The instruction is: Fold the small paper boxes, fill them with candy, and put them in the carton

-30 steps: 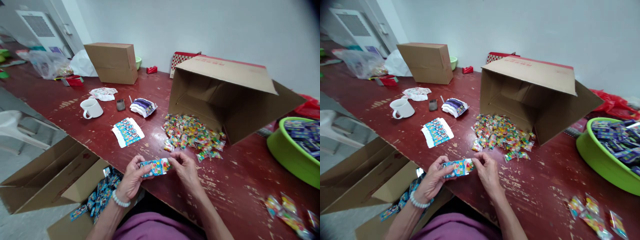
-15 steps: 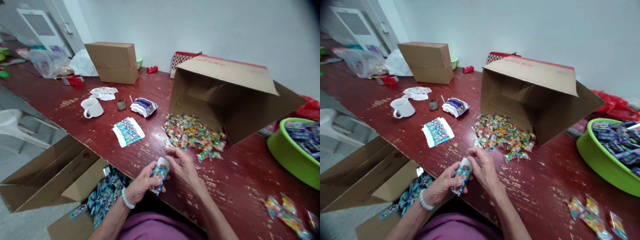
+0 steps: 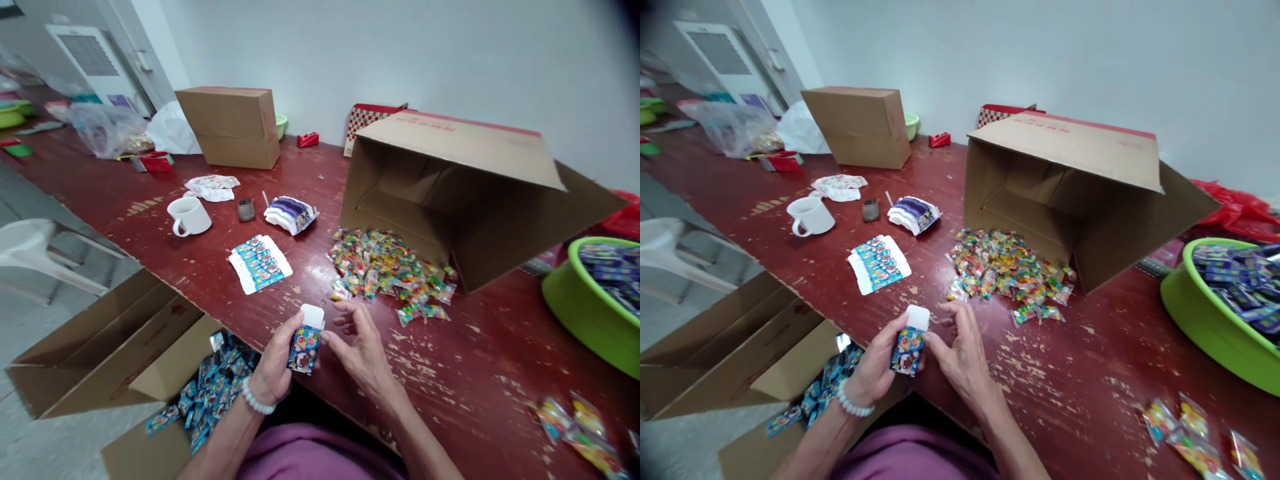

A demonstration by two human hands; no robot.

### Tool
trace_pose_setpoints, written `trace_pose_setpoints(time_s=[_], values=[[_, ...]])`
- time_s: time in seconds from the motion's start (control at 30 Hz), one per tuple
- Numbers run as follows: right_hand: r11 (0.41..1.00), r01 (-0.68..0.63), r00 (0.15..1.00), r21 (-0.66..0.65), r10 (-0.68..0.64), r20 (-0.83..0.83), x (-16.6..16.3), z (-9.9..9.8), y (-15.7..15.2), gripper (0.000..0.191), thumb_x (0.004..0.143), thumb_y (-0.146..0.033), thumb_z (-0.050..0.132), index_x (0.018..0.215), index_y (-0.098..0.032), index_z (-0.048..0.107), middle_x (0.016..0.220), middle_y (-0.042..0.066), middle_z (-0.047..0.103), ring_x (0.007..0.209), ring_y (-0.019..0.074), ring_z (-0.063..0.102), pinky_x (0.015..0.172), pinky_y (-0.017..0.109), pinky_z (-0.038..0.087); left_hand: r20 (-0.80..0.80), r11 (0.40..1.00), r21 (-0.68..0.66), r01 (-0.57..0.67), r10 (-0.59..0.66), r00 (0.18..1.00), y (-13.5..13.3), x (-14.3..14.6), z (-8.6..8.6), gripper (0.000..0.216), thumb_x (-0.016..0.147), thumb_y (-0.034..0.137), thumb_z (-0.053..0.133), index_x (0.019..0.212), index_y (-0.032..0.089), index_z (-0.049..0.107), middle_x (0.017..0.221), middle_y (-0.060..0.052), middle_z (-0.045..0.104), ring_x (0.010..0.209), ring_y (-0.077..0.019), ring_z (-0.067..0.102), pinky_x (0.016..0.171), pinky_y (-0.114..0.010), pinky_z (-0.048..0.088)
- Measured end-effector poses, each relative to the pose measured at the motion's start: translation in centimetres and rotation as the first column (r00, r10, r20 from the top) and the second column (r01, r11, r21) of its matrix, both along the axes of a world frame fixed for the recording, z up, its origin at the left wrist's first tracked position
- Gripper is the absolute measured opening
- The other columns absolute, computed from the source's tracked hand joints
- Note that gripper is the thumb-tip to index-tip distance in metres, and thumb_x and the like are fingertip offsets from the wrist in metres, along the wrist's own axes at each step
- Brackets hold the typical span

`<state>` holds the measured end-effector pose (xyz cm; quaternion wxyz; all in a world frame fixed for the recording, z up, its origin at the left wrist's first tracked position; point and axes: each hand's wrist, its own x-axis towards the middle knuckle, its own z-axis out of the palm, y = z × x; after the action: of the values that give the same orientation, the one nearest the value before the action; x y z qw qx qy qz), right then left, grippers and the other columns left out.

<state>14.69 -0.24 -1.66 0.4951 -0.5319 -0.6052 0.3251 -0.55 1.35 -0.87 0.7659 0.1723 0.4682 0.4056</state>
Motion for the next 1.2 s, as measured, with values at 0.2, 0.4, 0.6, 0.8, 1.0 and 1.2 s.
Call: trace_pose_setpoints(time_s=[0.2,0.4,0.6,0.8,1.0,1.2], values=[[0.999,-0.052,0.995,0.017,0.053,-0.085,-1.0,-0.4,-0.3,0.006,0.087,-0.022,0.063,0.086,-0.021,0.069,0.092,0.005,0.063,0.086,0.018,0.061,0.075,0.028,0.048,0.006,0.987,0.137,-0.078,0.078,0.997,-0.6,0.4,-0.6,0.035,0.081,0.036,0.069,0.11,0.018,0.062,0.083,-0.001,0.068,0.057,-0.0116,0.062,0.047,-0.021,0.053],[0.961,-0.21,0.906,-0.181,0.122,-0.406,-1.7,-0.6,0.5,0.012,0.08,-0.03,0.071,0.081,-0.02,0.064,0.094,0.004,0.067,0.076,0.0172,0.064,0.063,0.027,0.05,-0.053,0.98,0.2,-0.001,0.012,0.999,-1.1,0.1,-0.8,0.044,0.087,0.038,0.057,0.129,0.023,0.053,0.095,-0.004,0.067,0.05,-0.0113,0.058,0.041,-0.025,0.052],[0.961,-0.208,0.914,-0.185,0.123,-0.386,-0.9,-0.8,1.1,0.017,0.079,-0.026,0.072,0.095,-0.022,0.069,0.08,0.0,0.065,0.072,0.0156,0.061,0.067,0.027,0.049,0.011,0.976,0.192,0.104,-0.108,0.994,-0.8,-0.7,-0.1,0.051,0.09,0.045,0.055,0.137,0.025,0.047,0.094,-0.005,0.067,0.056,-0.0146,0.062,0.048,-0.028,0.055],[0.953,-0.285,0.954,-0.1,0.272,-0.127,0.0,0.2,0.8,0.008,0.085,-0.025,0.066,0.083,-0.019,0.071,0.087,0.003,0.067,0.083,0.0178,0.062,0.077,0.03,0.048,-0.047,0.971,0.175,0.161,-0.155,0.987,-0.4,-0.9,-0.2,0.051,0.089,0.05,0.054,0.132,0.021,0.056,0.103,-0.01,0.069,0.05,-0.0132,0.06,0.045,-0.026,0.05],[0.945,-0.234,0.955,-0.227,0.18,-0.234,-0.7,0.5,1.0,0.011,0.081,-0.027,0.069,0.084,-0.017,0.069,0.084,0.003,0.069,0.069,0.0144,0.061,0.063,0.025,0.049,-0.151,0.946,0.278,0.169,-0.131,0.98,-0.4,-0.5,-0.4,0.05,0.09,0.053,0.052,0.124,0.018,0.065,0.107,-0.009,0.07,0.069,-0.0166,0.065,0.054,-0.023,0.05],[0.88,-0.374,0.883,-0.291,0.242,-0.403,-0.4,1.1,1.2,0.019,0.084,-0.03,0.065,0.073,-0.015,0.064,0.09,0.005,0.07,0.049,0.007,0.051,0.048,0.021,0.044,0.027,0.954,0.139,0.266,-0.272,0.962,-0.6,-0.7,-0.4,0.068,0.089,0.064,0.041,0.138,0.018,0.052,0.086,-0.01,0.073,0.045,-0.0131,0.058,0.042,-0.024,0.046]])
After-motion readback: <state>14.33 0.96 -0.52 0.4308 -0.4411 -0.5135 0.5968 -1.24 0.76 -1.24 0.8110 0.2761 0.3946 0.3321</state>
